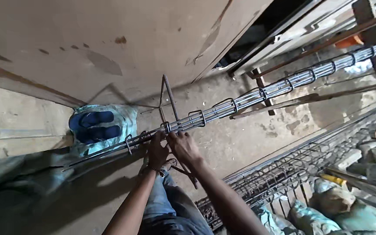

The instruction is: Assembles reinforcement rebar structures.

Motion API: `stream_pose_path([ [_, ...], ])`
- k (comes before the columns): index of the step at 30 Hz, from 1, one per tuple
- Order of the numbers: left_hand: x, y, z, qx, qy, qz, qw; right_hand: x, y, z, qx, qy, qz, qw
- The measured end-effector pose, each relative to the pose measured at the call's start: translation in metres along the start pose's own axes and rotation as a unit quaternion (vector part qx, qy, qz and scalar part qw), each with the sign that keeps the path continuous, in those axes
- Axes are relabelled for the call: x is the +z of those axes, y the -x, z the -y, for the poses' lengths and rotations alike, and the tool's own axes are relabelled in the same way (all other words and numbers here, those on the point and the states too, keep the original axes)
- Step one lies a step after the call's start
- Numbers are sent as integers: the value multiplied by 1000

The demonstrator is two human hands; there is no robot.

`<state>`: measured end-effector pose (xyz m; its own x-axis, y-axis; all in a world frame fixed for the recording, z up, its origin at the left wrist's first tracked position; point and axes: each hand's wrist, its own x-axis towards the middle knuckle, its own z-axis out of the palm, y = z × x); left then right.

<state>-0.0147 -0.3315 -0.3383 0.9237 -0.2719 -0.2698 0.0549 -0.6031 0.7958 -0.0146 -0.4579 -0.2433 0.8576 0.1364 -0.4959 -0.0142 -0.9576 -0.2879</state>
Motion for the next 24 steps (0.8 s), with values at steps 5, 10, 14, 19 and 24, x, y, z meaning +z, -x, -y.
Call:
stream_pose_path([
  [5,19,-2,3,23,8,-116,993,-2,-43,-46,-55,-13,-56,997],
  [10,19,-2,2,24,29,-124,992,-1,-32,-36,140,-77,37,986],
  [14,26,-1,12,71,60,-140,986,10,-9,-35,173,-245,105,948],
  [19,21,1,10,76,17,-119,990,20,17,-50,176,-615,75,765],
  [24,23,1,10,77,-26,-120,989,33,48,-49,157,-743,56,648],
])
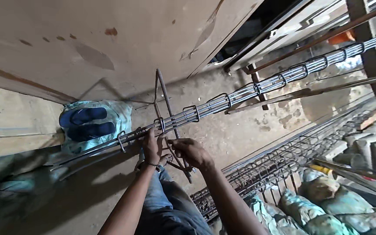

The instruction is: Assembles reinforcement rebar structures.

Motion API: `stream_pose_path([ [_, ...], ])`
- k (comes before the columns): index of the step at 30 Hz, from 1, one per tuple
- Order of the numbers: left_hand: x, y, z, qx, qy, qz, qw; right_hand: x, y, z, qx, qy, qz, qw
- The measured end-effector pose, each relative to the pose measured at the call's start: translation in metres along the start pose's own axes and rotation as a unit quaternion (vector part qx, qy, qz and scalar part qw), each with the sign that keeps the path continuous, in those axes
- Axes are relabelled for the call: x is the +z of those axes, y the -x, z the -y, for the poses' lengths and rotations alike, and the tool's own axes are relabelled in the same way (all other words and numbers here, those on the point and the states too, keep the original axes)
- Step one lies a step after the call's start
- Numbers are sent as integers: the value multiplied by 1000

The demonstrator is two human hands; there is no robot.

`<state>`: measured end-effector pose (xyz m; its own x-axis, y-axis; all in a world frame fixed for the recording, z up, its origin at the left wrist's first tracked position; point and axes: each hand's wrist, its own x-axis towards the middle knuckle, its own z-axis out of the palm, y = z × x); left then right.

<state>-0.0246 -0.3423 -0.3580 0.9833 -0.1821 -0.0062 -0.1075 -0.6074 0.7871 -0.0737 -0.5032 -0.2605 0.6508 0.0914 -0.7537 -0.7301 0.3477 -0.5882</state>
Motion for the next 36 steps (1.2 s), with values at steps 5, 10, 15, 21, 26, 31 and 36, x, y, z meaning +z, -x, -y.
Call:
stream_pose_path([
  [5,0,-3,3,72,-36,29,996,-57,40,-46,-107,346,-232,903],
  [10,3,-1,5,74,-32,3,997,-86,33,-112,-29,533,-93,841],
  [15,6,0,11,91,-54,-26,994,-88,19,-145,-106,523,-54,844],
  [21,-5,21,24,136,-17,-50,989,-93,53,-161,-261,528,-120,799],
  [26,-16,85,61,30,54,-27,998,-66,130,-102,-380,477,-120,783],
  [31,15,40,99,-306,199,58,929,-53,180,-18,-408,178,17,896],
  [36,74,-39,114,-426,467,10,775,-17,154,-7,-214,-129,6,968],
])
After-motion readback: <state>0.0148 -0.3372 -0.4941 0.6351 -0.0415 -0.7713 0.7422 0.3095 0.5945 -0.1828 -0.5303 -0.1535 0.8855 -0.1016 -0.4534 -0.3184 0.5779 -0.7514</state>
